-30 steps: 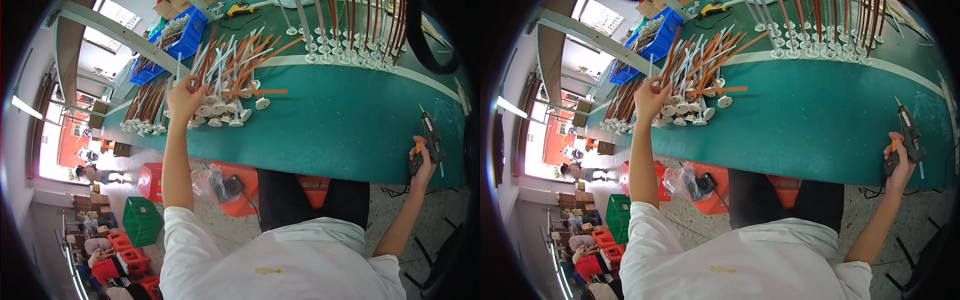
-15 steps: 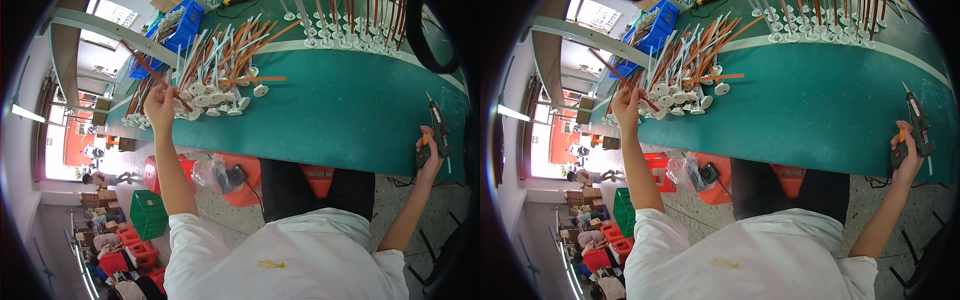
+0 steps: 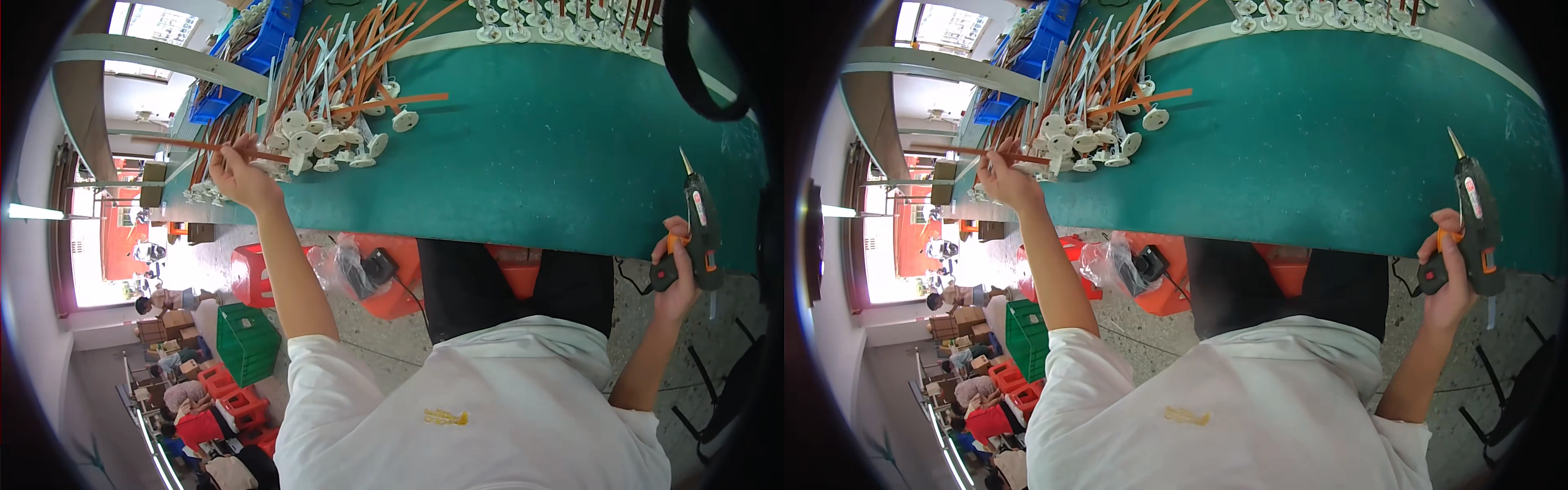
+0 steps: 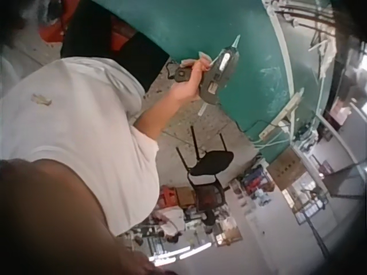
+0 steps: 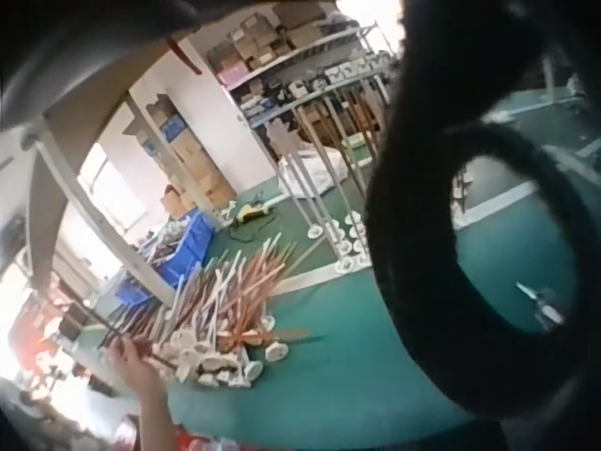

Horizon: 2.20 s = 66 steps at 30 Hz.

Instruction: Assembling plastic rods onto circular plastic bases using a hot glue gun.

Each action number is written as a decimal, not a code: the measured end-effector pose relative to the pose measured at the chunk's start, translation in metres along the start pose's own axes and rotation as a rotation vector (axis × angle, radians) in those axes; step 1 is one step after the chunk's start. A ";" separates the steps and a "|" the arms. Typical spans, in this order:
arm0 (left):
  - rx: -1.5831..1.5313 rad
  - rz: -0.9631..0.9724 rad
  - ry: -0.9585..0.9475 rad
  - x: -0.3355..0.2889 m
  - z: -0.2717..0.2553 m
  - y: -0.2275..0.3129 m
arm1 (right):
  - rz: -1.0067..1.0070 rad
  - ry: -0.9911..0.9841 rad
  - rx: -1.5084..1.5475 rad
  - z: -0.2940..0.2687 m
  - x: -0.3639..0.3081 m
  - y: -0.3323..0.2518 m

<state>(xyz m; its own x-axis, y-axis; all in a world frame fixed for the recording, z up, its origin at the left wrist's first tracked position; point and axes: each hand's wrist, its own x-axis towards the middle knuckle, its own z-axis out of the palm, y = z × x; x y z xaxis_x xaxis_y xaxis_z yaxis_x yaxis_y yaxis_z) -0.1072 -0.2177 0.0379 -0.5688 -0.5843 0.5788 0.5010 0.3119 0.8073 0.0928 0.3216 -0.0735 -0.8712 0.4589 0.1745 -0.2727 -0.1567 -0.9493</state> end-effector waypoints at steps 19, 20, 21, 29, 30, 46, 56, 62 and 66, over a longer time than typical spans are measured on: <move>-0.689 -0.279 -0.579 0.009 -0.026 0.009 | -0.018 -0.024 -0.120 0.007 0.007 0.001; -0.674 -0.291 -0.563 0.012 -0.028 0.005 | -0.010 -0.010 -0.135 0.008 0.007 0.001; -0.761 -0.349 -0.617 0.014 -0.029 0.003 | -0.006 -0.010 -0.135 0.009 0.007 0.001; -0.290 -0.271 -0.782 -0.025 0.015 0.022 | -0.061 -0.017 -0.203 0.012 0.005 0.000; -0.283 -0.265 -0.778 -0.030 0.022 0.026 | -0.071 -0.011 -0.206 0.011 0.005 0.001; 0.057 0.018 -0.495 -0.178 0.039 0.110 | 0.099 -0.565 -0.144 0.094 -0.080 -0.022; 0.194 0.030 -0.676 -0.224 0.052 0.097 | 0.003 -0.601 -0.220 0.119 -0.094 0.008; 0.269 -0.048 -0.757 -0.223 0.053 0.094 | -0.042 -0.578 -0.224 0.129 -0.091 0.015; 0.319 -0.081 -0.741 -0.223 0.054 0.093 | -0.048 -0.595 -0.303 0.127 -0.089 0.016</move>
<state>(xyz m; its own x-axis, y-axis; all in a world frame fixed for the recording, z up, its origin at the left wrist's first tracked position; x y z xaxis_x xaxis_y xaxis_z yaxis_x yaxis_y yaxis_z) 0.0313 -0.0179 -0.0098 -0.9357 -0.0006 0.3529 0.2934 0.5542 0.7790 0.1142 0.1668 -0.0705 -0.9613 -0.1147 0.2505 -0.2656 0.1438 -0.9533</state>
